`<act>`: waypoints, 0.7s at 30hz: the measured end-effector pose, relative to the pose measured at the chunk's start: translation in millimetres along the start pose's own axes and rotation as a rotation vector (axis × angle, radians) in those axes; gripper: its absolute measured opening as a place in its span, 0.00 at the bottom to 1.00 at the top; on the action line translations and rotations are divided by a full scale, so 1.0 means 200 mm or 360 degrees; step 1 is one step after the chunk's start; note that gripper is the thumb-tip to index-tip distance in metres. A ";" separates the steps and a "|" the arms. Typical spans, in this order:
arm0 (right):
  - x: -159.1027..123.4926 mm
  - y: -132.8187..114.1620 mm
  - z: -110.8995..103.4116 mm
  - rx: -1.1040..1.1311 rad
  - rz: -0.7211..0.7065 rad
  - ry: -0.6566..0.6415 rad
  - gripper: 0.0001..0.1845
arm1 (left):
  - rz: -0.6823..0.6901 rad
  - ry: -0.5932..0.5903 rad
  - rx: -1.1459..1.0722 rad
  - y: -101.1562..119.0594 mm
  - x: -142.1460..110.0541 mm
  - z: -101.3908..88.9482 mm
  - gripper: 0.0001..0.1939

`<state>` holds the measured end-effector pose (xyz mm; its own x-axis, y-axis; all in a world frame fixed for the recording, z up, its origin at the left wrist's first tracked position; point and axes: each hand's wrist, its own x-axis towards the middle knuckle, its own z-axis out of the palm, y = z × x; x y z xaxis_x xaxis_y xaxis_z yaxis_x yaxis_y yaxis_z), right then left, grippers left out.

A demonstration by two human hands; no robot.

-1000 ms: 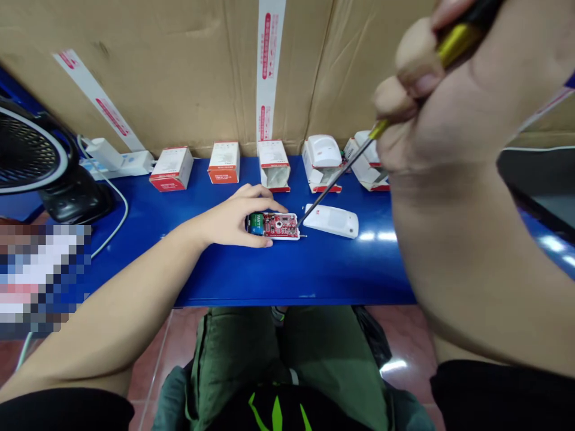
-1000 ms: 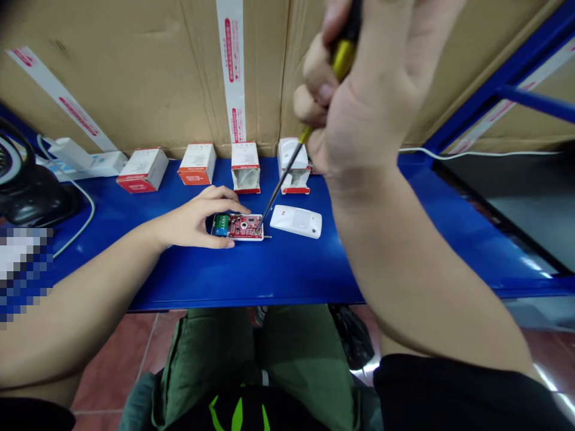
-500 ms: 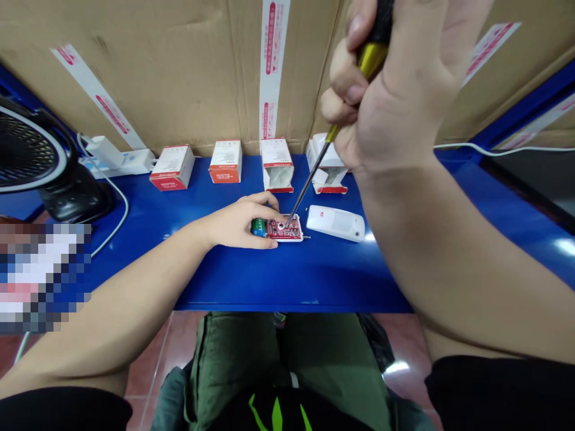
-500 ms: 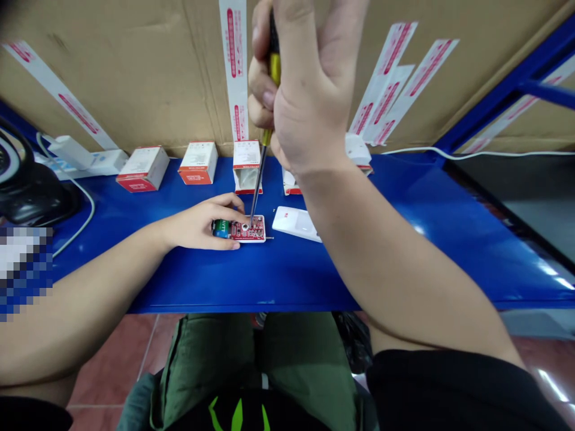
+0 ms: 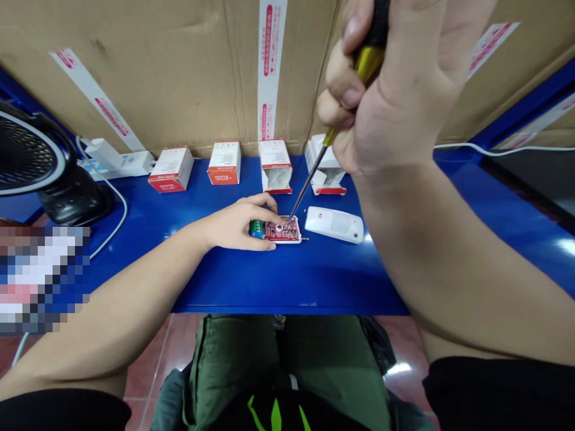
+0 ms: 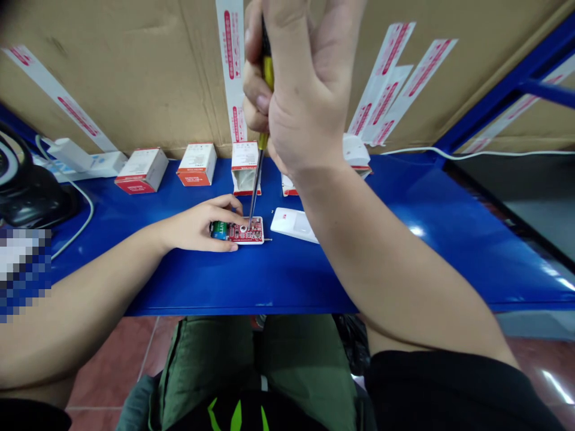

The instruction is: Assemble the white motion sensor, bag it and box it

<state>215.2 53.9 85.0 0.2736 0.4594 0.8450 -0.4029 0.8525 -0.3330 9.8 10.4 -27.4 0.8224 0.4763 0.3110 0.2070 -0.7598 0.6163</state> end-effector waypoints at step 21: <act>-0.01 -0.21 -0.04 -0.0208 0.0383 -0.0456 0.11 | -0.0073 -0.0019 -0.0001 0.00 -0.01 -0.01 0.23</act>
<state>238.2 19.5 93.2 -0.0772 0.5777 0.8126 -0.3062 0.7619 -0.5708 7.1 10.4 -26.4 0.8184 0.5053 0.2737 0.2444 -0.7371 0.6301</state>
